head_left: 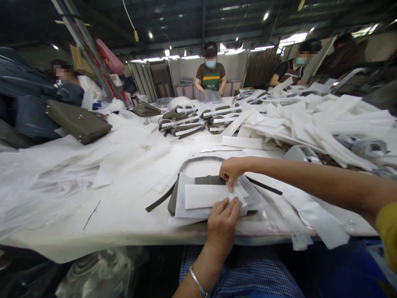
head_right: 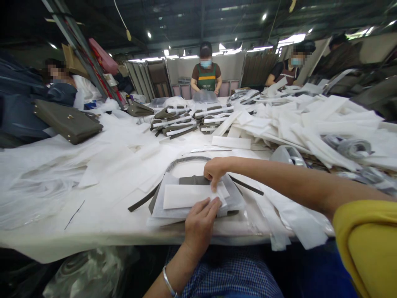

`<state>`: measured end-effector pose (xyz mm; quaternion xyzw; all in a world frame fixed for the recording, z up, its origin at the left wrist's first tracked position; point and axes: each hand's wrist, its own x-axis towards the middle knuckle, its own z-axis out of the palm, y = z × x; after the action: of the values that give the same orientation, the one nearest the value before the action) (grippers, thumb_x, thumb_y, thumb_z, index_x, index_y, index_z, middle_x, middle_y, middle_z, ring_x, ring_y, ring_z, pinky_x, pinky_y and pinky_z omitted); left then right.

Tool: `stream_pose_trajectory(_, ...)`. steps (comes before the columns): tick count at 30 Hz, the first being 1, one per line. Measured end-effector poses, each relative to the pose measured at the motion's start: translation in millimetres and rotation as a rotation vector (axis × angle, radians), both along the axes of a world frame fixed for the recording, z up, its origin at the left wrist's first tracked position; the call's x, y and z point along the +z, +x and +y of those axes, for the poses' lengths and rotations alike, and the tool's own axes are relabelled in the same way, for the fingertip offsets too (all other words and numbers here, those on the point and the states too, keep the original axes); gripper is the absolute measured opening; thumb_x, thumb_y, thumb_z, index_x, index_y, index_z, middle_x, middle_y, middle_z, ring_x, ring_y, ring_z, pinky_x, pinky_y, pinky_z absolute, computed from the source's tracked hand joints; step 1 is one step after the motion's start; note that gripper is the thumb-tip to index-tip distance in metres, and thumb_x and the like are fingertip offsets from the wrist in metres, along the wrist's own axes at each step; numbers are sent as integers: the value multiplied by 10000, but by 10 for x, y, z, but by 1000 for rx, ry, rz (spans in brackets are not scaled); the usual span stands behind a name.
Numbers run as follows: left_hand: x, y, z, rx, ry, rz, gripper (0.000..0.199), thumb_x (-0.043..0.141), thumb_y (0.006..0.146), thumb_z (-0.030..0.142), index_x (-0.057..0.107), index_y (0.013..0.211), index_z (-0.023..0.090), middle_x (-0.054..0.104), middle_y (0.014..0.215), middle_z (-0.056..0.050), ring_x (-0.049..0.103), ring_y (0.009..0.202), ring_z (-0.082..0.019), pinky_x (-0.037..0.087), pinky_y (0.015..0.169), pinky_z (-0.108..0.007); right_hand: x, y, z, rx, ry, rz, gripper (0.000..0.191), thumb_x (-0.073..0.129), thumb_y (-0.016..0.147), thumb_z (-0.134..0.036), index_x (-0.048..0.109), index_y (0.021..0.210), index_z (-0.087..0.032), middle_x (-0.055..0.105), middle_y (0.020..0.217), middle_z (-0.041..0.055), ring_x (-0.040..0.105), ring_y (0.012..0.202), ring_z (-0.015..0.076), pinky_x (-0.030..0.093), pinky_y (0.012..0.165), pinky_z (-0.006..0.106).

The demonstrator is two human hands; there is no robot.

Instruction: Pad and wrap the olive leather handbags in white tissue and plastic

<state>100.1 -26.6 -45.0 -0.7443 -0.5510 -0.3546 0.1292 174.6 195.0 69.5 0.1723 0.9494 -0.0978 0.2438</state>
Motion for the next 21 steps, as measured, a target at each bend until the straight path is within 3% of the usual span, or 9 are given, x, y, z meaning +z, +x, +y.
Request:
stream_pose_trajectory(3, -8, 4, 7, 7, 4, 5, 354, 615, 928, 171, 617, 1273, 248, 697, 1251, 0, 651, 1105, -215, 585, 909, -363, -71, 26, 116, -97, -79, 28, 407, 850, 576, -530, 717, 762, -193, 666, 670, -40, 496, 592, 113, 302, 590, 245)
stream_pose_trajectory(8, -2, 7, 7, 10, -9, -9, 357, 614, 925, 159, 619, 1270, 249, 699, 1246, 1, 650, 1103, -209, 580, 929, -361, -163, 2, 271, -132, -127, 34, 391, 831, 610, -453, 749, 868, -170, 715, 758, -23, 572, 659, 120, 367, 622, 225)
stream_pose_trajectory(13, 7, 10, -5, 1, -10, -5, 369, 622, 917, 151, 617, 1272, 252, 702, 1240, 13, 650, 1096, -209, 576, 937, -366, -44, 43, 339, -205, -3, 129, 281, 769, 708, -409, 770, 868, -179, 750, 821, 30, 638, 752, 172, 412, 691, 249)
stream_pose_trajectory(16, -2, 12, -8, 18, -2, 1, 368, 631, 916, 165, 619, 1270, 261, 705, 1234, 3, 647, 1107, -210, 577, 927, -363, -25, 183, 137, -243, 94, 222, 309, 647, 832, -451, 771, 901, -177, 759, 937, 91, 668, 882, 239, 434, 776, 303)
stream_pose_trajectory(21, -26, 16, 2, 10, 9, 2, 399, 652, 892, 132, 619, 1271, 252, 705, 1234, -6, 646, 1115, -216, 566, 945, -367, -265, 464, -385, -247, 103, 254, 542, 609, 838, -603, 732, 1109, -150, 705, 1168, 186, 620, 1119, 347, 396, 987, 467)
